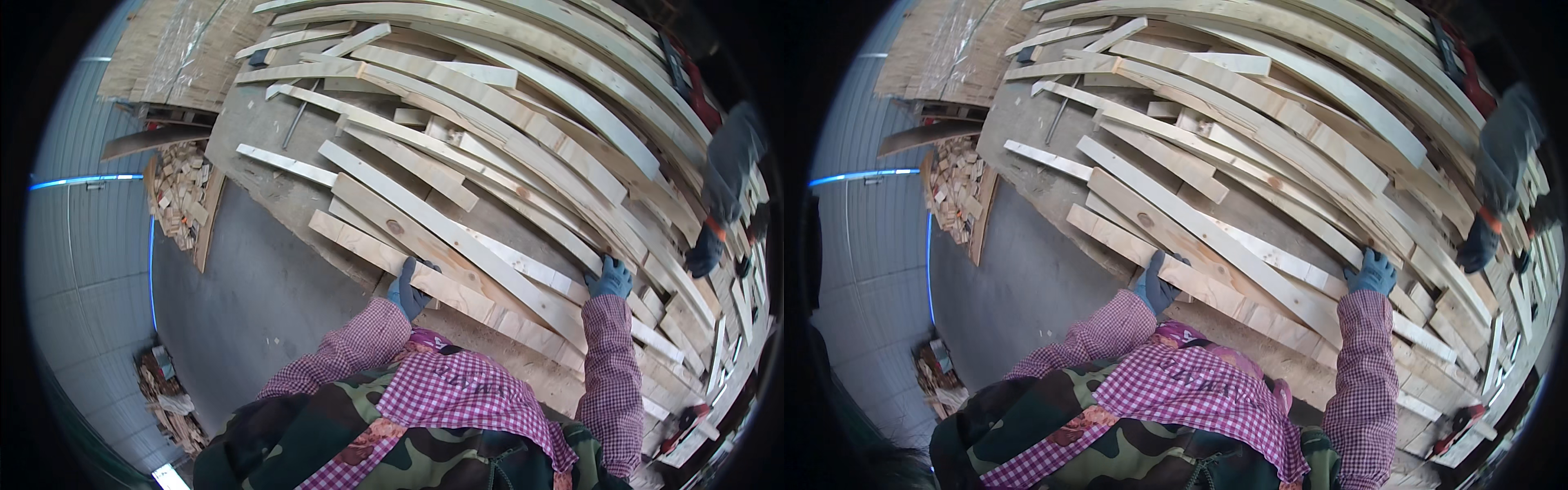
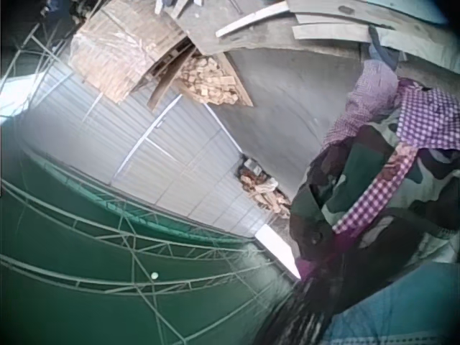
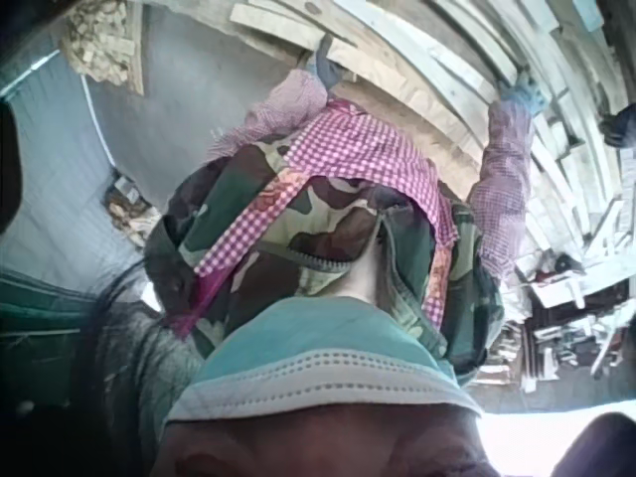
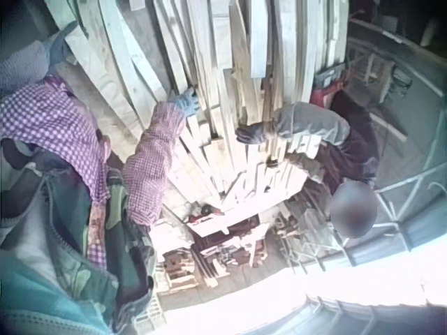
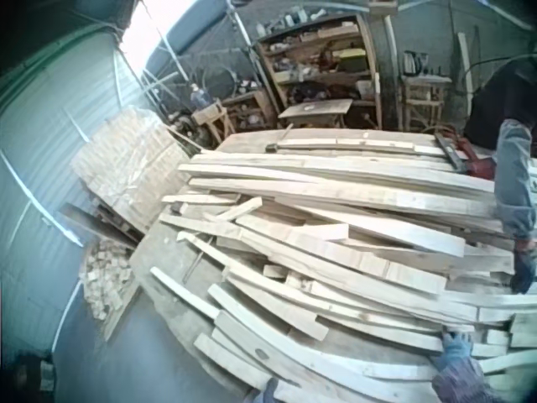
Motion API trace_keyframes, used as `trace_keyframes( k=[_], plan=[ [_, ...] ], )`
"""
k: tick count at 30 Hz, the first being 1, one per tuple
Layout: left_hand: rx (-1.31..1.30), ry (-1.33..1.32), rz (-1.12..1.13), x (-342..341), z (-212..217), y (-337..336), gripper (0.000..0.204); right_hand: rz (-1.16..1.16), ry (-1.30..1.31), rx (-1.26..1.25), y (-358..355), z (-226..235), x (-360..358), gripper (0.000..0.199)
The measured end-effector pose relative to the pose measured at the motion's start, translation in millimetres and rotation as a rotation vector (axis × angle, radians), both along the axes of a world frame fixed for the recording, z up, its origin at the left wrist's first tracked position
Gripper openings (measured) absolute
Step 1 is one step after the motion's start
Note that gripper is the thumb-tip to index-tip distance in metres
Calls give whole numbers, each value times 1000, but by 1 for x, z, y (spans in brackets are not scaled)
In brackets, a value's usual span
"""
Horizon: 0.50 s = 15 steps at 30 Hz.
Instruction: The person measures and aligns wooden planks on a workbench, then uses a nail gun to fasten them together. The person repeatedly picks up planks, measures them, and secures them in place.
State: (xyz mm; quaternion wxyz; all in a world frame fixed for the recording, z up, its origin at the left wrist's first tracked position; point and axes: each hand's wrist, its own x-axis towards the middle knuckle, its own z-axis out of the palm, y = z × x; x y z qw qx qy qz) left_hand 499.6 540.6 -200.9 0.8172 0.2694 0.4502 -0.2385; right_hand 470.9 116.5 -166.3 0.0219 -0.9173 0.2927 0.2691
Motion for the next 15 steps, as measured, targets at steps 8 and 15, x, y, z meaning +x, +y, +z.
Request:
trace_keyframes(
  k=[8, 15],
  plan=[
    [219, -15, -45, 2, 24, -18, 27, 152, -149, 48, -32, -27, -16, 58],
    [395, -47, -73, 6, 30, -27, 34, 287, -401, 167, -51, -5, -26, 48]
  ],
)
